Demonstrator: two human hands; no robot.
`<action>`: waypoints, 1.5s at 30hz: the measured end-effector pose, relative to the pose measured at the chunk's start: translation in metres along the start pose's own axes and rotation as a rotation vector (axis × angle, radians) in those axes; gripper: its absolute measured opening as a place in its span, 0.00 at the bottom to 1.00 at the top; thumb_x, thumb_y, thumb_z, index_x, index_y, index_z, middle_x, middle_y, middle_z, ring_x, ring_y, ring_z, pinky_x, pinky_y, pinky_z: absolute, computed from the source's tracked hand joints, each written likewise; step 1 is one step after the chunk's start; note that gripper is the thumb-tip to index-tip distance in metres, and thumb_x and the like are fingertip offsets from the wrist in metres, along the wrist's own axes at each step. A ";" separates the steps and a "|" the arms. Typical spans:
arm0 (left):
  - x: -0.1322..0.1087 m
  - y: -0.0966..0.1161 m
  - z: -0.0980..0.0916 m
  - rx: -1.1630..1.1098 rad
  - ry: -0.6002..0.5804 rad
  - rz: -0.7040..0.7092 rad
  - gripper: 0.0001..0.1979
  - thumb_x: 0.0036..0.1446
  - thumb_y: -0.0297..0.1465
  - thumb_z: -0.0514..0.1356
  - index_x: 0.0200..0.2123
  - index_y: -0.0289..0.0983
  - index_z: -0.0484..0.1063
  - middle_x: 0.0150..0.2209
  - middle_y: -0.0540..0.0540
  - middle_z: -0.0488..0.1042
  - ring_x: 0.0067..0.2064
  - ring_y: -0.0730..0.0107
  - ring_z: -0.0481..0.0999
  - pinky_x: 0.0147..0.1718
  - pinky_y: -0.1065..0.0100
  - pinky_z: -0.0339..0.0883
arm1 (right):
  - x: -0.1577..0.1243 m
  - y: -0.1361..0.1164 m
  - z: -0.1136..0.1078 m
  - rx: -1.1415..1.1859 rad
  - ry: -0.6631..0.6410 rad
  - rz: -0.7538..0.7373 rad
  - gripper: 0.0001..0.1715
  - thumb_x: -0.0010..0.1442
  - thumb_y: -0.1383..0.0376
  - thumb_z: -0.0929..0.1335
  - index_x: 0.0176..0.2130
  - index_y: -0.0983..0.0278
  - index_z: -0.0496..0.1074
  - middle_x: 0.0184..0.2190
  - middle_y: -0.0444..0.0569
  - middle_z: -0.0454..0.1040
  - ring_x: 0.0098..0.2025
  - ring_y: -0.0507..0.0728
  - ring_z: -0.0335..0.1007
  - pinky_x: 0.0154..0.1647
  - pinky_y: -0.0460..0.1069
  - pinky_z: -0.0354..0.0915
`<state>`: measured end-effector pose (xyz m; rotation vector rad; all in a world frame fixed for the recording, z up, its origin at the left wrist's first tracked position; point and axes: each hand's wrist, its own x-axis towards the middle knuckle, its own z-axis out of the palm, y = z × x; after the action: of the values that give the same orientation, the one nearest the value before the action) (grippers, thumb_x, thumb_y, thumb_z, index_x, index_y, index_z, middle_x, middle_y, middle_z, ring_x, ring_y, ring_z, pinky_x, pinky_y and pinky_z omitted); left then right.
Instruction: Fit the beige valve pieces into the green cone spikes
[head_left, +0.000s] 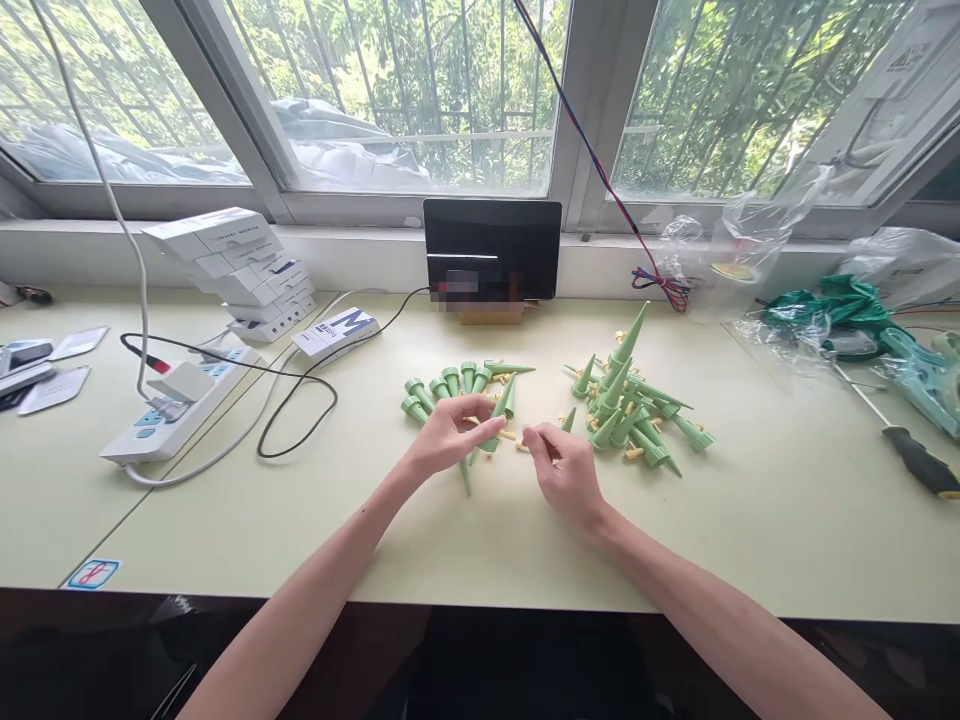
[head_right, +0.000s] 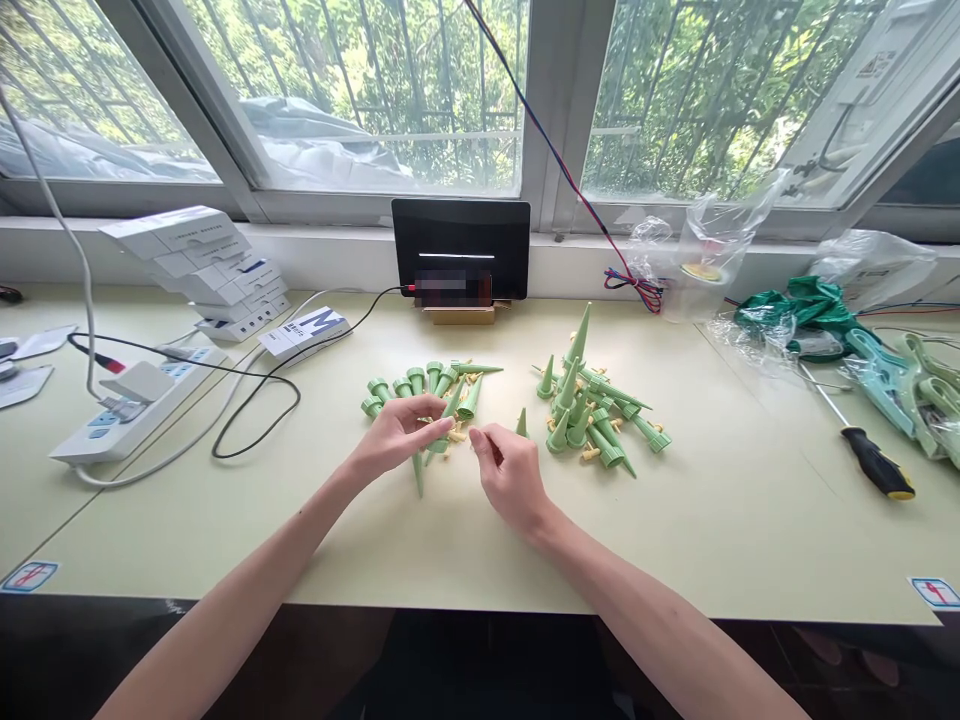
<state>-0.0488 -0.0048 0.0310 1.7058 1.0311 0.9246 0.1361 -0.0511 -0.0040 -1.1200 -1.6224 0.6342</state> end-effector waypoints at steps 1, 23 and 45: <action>-0.001 0.000 -0.001 0.017 -0.003 -0.002 0.14 0.56 0.40 0.64 0.38 0.34 0.73 0.27 0.51 0.67 0.28 0.75 0.68 0.25 0.74 0.66 | 0.000 0.000 -0.001 -0.016 0.026 -0.021 0.21 0.69 0.60 0.62 0.26 0.64 0.65 0.19 0.39 0.58 0.21 0.48 0.51 0.24 0.45 0.51; -0.016 -0.009 0.026 0.499 -0.187 0.045 0.10 0.62 0.31 0.54 0.46 0.40 0.68 0.17 0.58 0.63 0.21 0.70 0.64 0.26 0.70 0.57 | 0.001 0.003 -0.009 -0.398 -0.187 0.042 0.15 0.69 0.66 0.59 0.37 0.64 0.73 0.24 0.46 0.73 0.21 0.53 0.62 0.27 0.46 0.56; 0.001 -0.020 0.010 0.515 0.066 0.208 0.09 0.63 0.34 0.54 0.32 0.38 0.71 0.18 0.56 0.60 0.20 0.76 0.56 0.24 0.73 0.54 | 0.007 0.011 -0.008 -0.614 -0.377 0.088 0.13 0.68 0.65 0.62 0.39 0.61 0.76 0.23 0.46 0.75 0.26 0.55 0.69 0.28 0.46 0.53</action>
<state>-0.0447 -0.0025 0.0090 2.2547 1.2265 0.8989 0.1472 -0.0408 -0.0070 -1.5881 -2.1873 0.4234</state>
